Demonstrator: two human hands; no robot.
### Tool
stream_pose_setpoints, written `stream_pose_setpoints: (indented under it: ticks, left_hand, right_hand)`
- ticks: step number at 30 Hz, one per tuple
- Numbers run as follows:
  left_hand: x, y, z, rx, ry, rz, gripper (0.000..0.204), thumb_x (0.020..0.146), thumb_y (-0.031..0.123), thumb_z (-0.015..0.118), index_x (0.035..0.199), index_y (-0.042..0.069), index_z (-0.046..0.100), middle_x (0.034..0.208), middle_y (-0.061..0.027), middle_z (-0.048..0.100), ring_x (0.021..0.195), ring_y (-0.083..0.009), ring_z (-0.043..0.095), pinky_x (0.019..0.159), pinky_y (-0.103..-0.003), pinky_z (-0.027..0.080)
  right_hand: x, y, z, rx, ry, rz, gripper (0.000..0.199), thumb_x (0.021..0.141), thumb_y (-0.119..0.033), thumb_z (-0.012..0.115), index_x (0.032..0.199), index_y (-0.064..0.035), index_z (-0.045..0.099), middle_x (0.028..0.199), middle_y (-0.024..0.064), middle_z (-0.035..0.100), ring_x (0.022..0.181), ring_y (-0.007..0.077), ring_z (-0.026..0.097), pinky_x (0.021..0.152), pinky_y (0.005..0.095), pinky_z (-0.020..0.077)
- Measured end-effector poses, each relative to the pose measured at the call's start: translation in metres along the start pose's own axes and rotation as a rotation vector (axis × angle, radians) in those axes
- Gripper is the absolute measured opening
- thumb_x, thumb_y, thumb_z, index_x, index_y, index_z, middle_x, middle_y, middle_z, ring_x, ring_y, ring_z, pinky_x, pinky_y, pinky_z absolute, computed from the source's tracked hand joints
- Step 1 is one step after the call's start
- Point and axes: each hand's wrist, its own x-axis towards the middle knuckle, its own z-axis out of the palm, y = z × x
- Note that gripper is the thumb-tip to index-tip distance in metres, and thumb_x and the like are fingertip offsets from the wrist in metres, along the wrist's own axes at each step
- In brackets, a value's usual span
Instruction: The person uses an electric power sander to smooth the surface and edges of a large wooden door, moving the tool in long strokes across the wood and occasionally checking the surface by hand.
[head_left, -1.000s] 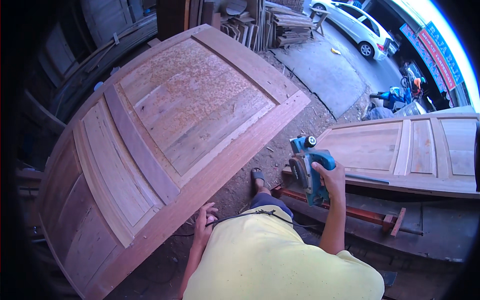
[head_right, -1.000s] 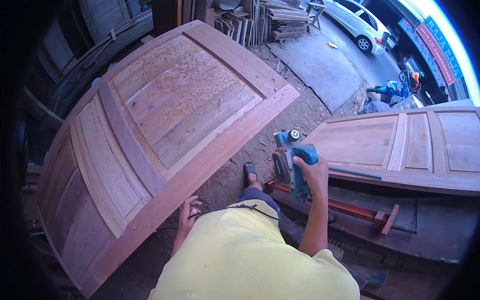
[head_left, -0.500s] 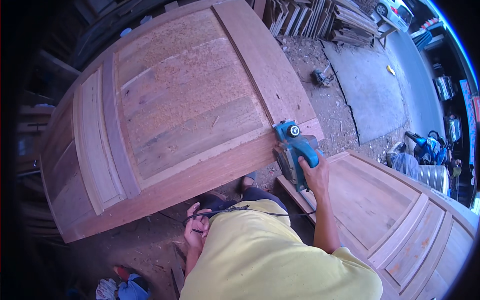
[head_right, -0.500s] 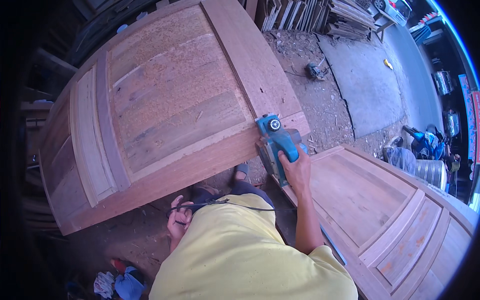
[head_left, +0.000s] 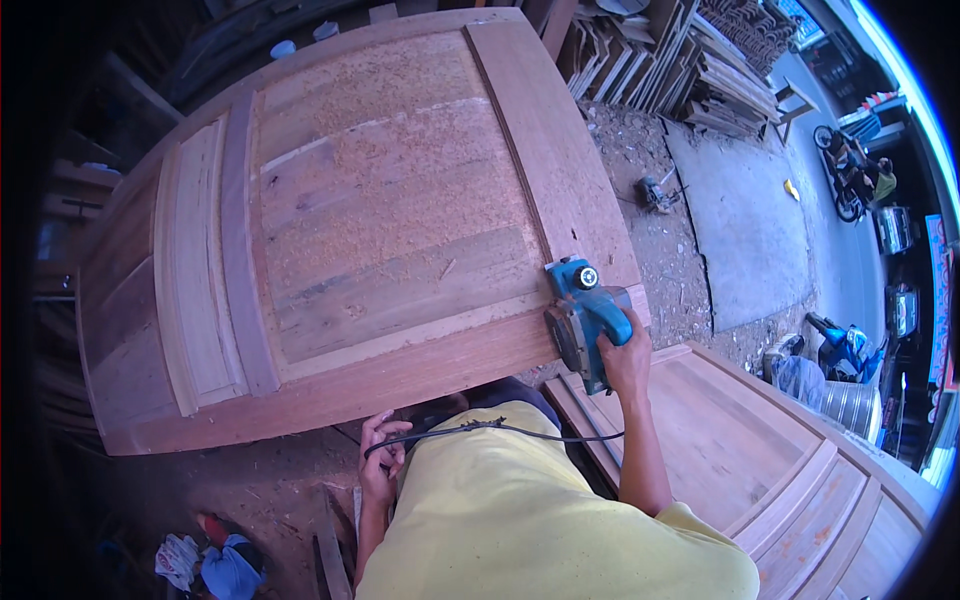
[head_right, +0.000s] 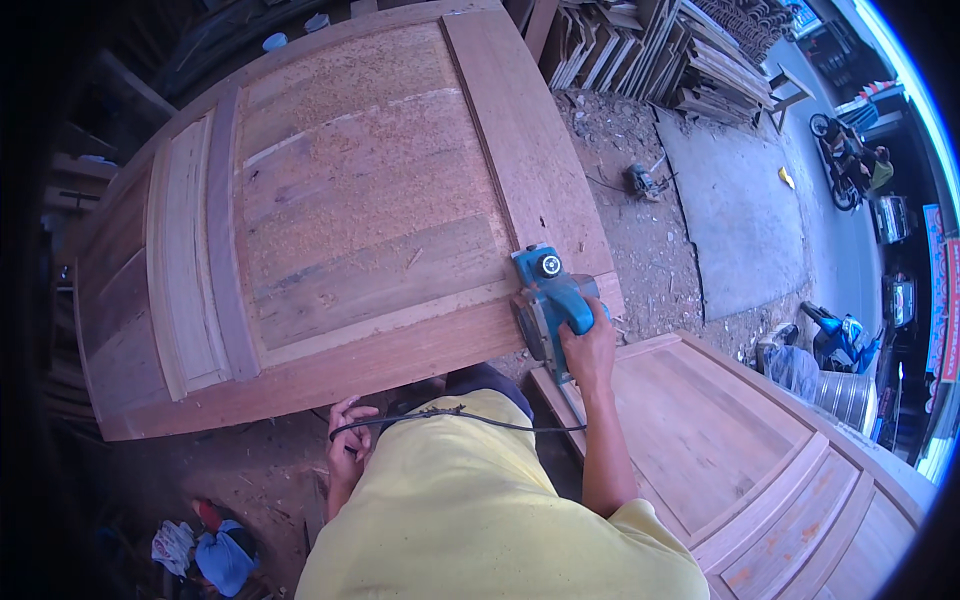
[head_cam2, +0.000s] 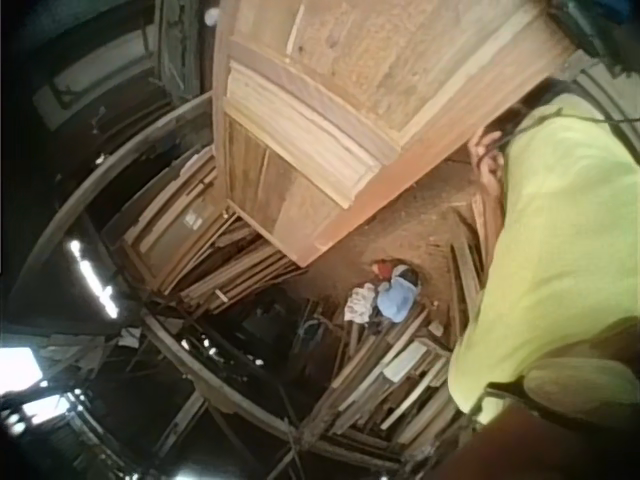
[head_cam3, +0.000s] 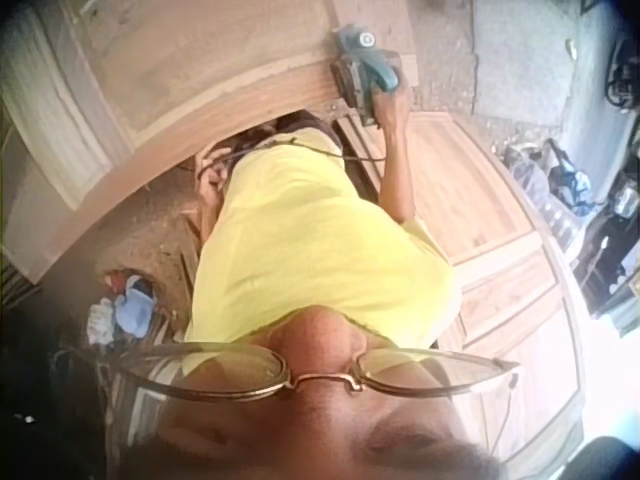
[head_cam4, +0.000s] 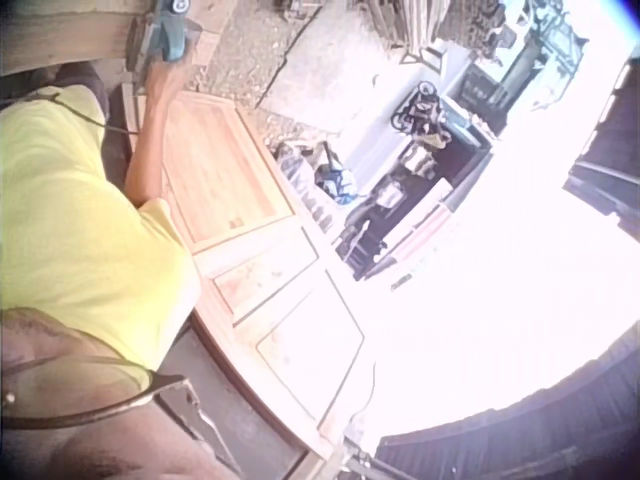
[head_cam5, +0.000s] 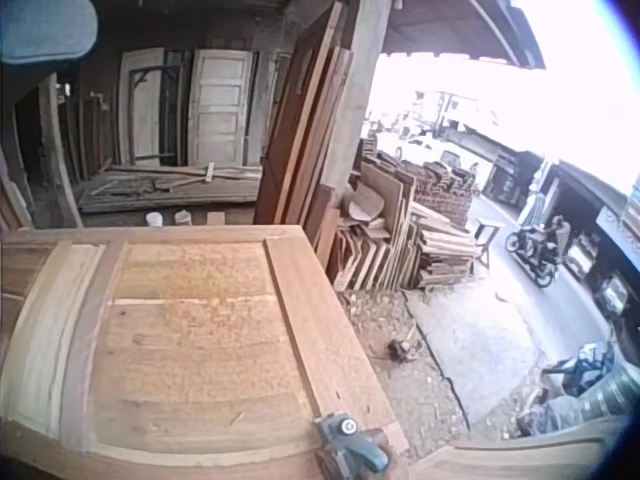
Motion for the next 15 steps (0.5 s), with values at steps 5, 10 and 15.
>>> stream_pose_setpoints:
  ticks: [5,10,15]
  left_hand:
    - [0.011,0.001,-0.001,0.13,0.033,0.054,0.046,0.115,0.032,0.044,0.15,0.003,0.052,0.124,-0.0175,0.072,0.065,-0.0061,0.052,0.046,-0.019,0.032]
    - [0.03,0.021,-0.001,0.154,0.087,0.049,0.041,0.117,0.031,0.042,0.148,0.007,0.055,0.123,-0.0143,0.073,0.066,-0.0045,0.053,0.047,-0.018,0.032]
    - [0.053,0.032,0.014,0.045,0.041,0.028,0.044,0.107,0.015,0.042,0.149,0.008,0.055,0.125,-0.0141,0.072,0.066,-0.0044,0.053,0.047,-0.017,0.032]
  right_hand:
    - [0.022,-0.007,0.007,0.004,0.014,-0.013,0.052,0.083,-0.009,0.078,0.134,0.0014,0.071,0.109,0.0276,0.077,0.105,0.0438,0.076,0.096,0.0486,0.0568]
    - [0.051,-0.029,0.02,0.017,0.022,-0.016,0.052,0.083,-0.011,0.078,0.133,0.002,0.071,0.111,0.0295,0.077,0.106,0.0465,0.074,0.096,0.05,0.0565]
    - [0.092,-0.056,0.038,0.012,0.042,-0.078,0.052,0.083,-0.013,0.077,0.132,0.0004,0.071,0.117,0.0318,0.075,0.111,0.051,0.072,0.096,0.0527,0.0561]
